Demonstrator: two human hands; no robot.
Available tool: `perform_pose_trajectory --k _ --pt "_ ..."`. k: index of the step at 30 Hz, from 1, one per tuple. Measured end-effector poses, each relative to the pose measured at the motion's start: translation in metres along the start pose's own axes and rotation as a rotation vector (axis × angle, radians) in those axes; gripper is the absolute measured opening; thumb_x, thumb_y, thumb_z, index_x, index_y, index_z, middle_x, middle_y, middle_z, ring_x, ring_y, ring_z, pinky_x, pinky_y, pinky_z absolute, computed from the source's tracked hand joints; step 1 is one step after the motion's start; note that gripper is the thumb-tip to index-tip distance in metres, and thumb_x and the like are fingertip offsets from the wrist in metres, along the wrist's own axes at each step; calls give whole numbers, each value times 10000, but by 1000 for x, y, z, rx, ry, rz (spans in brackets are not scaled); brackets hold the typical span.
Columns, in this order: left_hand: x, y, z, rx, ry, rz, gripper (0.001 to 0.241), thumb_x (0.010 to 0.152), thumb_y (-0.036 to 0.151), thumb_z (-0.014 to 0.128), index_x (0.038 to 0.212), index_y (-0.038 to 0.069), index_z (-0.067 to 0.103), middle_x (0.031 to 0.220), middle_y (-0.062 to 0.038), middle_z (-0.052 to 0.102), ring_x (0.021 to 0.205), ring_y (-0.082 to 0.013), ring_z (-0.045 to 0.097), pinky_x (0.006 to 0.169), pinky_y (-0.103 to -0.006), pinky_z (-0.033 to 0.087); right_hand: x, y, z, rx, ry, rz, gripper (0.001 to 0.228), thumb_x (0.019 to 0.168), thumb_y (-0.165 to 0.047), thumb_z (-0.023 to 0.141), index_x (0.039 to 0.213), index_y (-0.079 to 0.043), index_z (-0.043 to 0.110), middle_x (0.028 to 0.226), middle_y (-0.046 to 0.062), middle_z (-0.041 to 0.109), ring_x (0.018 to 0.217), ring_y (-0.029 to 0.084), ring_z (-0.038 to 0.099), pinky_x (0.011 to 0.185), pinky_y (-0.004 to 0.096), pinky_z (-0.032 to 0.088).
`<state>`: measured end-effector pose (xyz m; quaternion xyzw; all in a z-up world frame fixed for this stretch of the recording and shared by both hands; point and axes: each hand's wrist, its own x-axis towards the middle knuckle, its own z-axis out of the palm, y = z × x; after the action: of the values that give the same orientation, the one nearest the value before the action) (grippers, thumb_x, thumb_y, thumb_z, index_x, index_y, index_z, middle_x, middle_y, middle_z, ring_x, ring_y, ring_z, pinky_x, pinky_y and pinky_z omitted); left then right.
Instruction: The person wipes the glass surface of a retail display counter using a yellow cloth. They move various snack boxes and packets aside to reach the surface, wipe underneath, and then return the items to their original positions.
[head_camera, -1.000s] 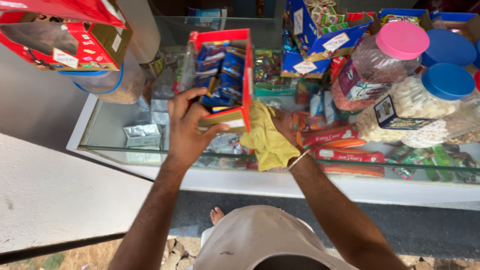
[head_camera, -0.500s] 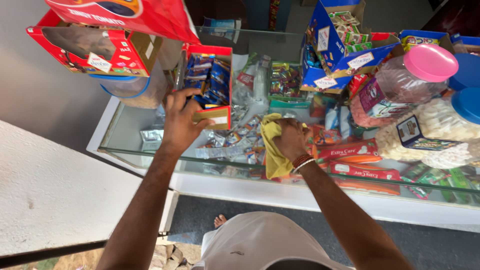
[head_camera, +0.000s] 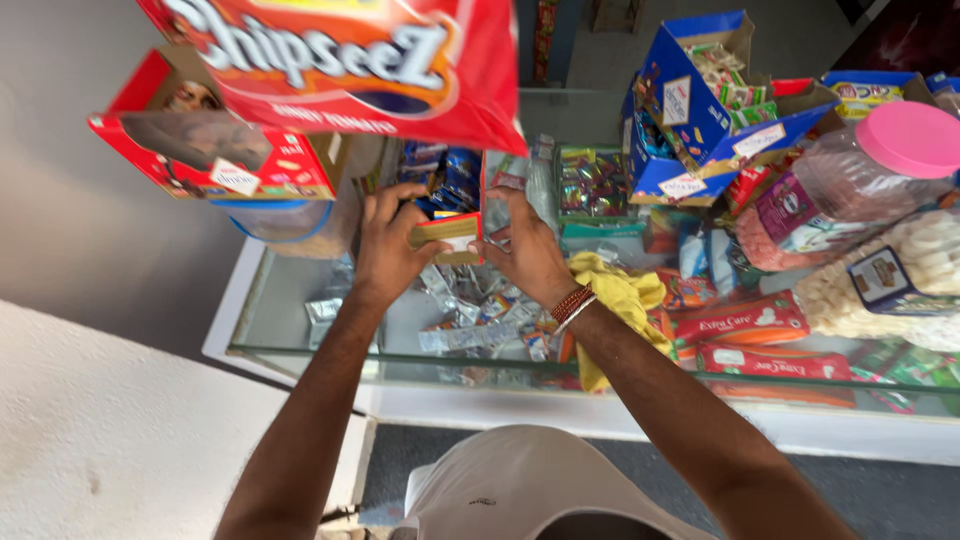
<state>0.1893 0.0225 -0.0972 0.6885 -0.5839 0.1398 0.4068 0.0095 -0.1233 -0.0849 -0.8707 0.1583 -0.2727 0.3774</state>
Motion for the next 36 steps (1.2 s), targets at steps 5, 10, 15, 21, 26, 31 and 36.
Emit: perform_pose_trajectory --k 5,10,15,21,26,31,36 --pt "13 -25 4 -6 -5 91 433 633 180 955 887 61 624 1368 -100 559 1258 -364 495 1055 -500 432 28 10 20 -141 -14 -164 465 841 -111 797 1223 -50 538 1150 217 702 877 328 764 754 441 601" --pt "25 -45 13 79 -25 89 458 623 168 947 949 59 646 1382 -101 541 1301 -378 474 1153 -553 331 59 27 37 -299 -8 -18 393 844 -128 802 1115 -5 545 914 247 716 879 424 716 756 503 557" --pt "39 -60 25 221 -1 41 478 646 133 923 1035 81 649 1473 -152 471 1417 -407 402 1211 -628 163 88 43 57 -366 58 -45 407 808 -136 815 1054 31 538 941 295 685 849 466 697 733 530 547" --pt "32 -69 37 187 -87 -197 751 761 104 845 1436 36 523 1589 -252 337 1442 -478 330 1168 -620 235 119 76 89 -457 91 -42 380 817 -120 794 1050 48 546 971 299 687 865 467 697 752 513 555" --pt "7 -76 40 166 -115 -140 779 746 191 874 1402 -1 499 1585 -301 295 1463 -496 326 1195 -595 264 147 134 120 -577 56 3 283 897 -235 770 1053 -24 663 998 242 719 969 427 709 870 522 548" --pt "-15 -82 43 142 -156 -190 820 744 242 869 1435 10 494 1559 -334 316 1429 -521 330 1187 -574 281 182 206 153 -627 142 -36 299 943 -253 677 1203 -106 697 1178 205 710 1124 395 683 961 524 530" --pt "-31 -83 44 138 -158 -214 726 752 261 862 1371 63 538 1581 -341 319 1441 -518 345 1181 -553 327 207 245 163 -605 94 -51 328 938 -266 684 1224 -106 685 1198 200 702 1141 395 673 974 526 524"
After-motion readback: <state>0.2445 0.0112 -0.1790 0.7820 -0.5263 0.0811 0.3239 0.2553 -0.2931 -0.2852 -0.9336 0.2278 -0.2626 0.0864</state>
